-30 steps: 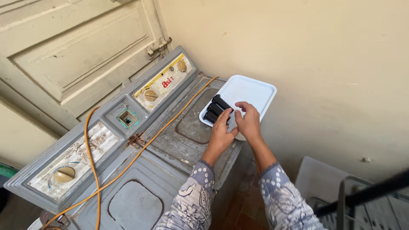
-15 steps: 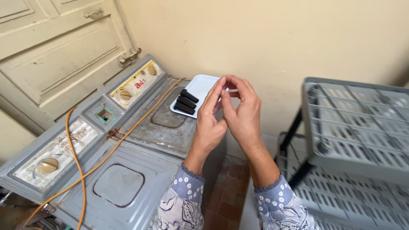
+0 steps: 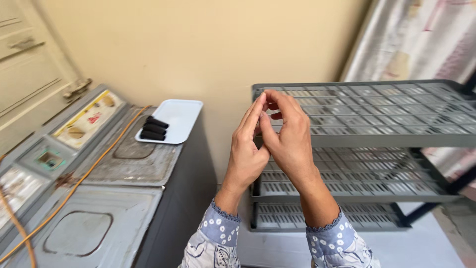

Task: The person disassembles a grey plastic multi-tier shelf rack by hand, pulling black cylindrical leg connectors off the shelf posts, separating the shelves from the frame, and stacking the shelves and connectors on the washing machine and a white tray.

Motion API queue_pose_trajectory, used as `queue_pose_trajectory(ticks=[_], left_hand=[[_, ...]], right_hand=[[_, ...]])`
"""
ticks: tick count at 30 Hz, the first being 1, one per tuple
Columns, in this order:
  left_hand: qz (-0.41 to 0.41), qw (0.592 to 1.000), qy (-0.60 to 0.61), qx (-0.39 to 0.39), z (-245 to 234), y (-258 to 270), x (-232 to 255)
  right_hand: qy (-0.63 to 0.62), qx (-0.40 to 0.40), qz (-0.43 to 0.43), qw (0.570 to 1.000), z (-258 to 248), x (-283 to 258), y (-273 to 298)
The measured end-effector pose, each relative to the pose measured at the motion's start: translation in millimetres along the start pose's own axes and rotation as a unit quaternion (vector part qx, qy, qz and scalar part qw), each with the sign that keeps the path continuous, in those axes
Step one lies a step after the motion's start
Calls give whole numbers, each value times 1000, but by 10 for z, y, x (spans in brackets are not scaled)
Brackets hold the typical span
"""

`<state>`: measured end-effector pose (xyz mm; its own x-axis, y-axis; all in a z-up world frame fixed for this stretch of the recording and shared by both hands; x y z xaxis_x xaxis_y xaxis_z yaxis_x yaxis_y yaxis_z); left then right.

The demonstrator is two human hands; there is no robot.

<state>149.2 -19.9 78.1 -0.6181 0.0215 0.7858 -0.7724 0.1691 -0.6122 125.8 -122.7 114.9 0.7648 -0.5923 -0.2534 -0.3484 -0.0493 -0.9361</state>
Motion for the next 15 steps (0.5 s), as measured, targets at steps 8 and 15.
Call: queue_pose_trajectory(ticks=[8,15], left_hand=[[-4,998,-1,-56,950,-67,-42],[21,995,-9,-93,1944,-160,-90]], right_hand=[[60,-16,10,998,-895,415,170],[72,-32,61,995,-1768,969,375]])
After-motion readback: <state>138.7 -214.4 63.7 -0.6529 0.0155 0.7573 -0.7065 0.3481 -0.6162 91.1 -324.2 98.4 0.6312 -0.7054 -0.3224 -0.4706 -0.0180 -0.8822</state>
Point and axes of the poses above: each hand's wrist, its own y-axis away from the middle knuckle, its own z-axis out of the palm, x = y × z, the point moved 4 cm from there along -y, towards the middle knuckle, and after that the axes turned 13 degrees about -z, right-handed, at the moved point
